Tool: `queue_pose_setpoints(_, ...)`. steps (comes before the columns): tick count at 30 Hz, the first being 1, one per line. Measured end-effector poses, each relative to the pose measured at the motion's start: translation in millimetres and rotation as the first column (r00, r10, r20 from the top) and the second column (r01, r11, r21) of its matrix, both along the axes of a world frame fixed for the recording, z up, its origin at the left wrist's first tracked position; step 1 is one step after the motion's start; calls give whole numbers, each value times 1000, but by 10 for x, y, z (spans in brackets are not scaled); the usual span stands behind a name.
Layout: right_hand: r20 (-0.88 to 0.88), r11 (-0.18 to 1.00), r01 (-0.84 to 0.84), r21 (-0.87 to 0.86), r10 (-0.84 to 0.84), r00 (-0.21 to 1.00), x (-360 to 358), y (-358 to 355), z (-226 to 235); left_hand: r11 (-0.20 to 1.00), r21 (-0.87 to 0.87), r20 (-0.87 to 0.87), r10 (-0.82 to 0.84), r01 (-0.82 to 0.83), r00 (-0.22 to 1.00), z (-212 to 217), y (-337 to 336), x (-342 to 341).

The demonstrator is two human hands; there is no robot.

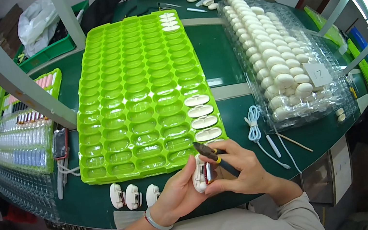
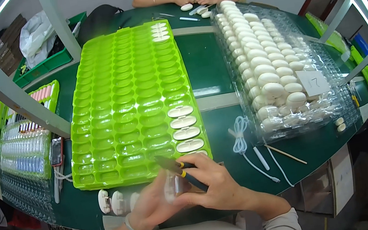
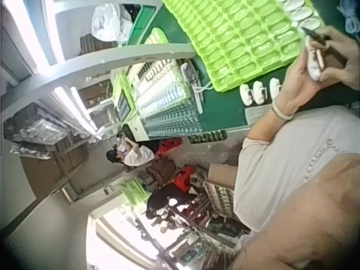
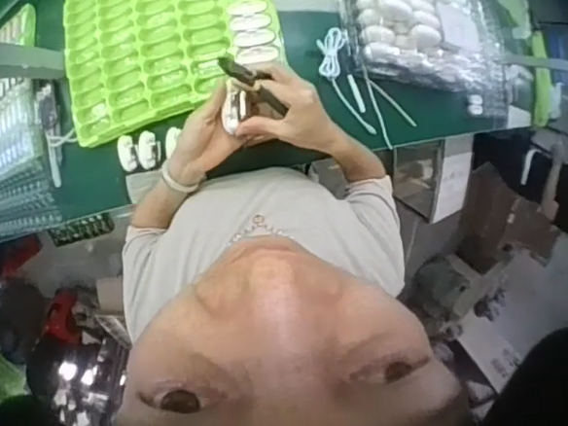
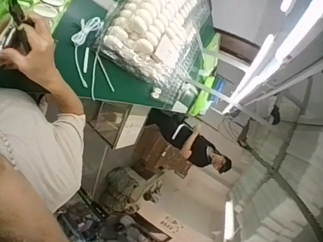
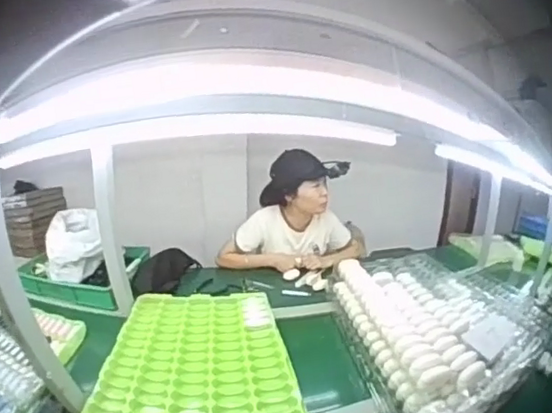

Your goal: The person assembles small electronic components, including plastic shells, internal circuitry, and white components, using wire cutters and a pick tool.

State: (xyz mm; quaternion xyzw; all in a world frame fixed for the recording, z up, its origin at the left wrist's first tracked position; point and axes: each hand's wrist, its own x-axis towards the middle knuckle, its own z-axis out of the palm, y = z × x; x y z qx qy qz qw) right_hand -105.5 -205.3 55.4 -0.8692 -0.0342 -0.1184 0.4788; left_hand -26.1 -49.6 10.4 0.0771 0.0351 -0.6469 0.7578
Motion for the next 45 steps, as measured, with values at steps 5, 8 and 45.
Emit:
queue_pose_setpoints(5,18,1000,16,-16,-16,1000,-122,-18,-25,985,171,284,-85,37,955,75,79,14)
queue_pose_setpoints(8,39,1000,27,-5,-27,999,-91,-81,-22,965,258,374,-144,47,916,144,36,101)
queue_pose_setpoints(45,220,972,135,-191,-91,971,-174,-144,-116,909,355,767,-150,-219,624,213,68,228)
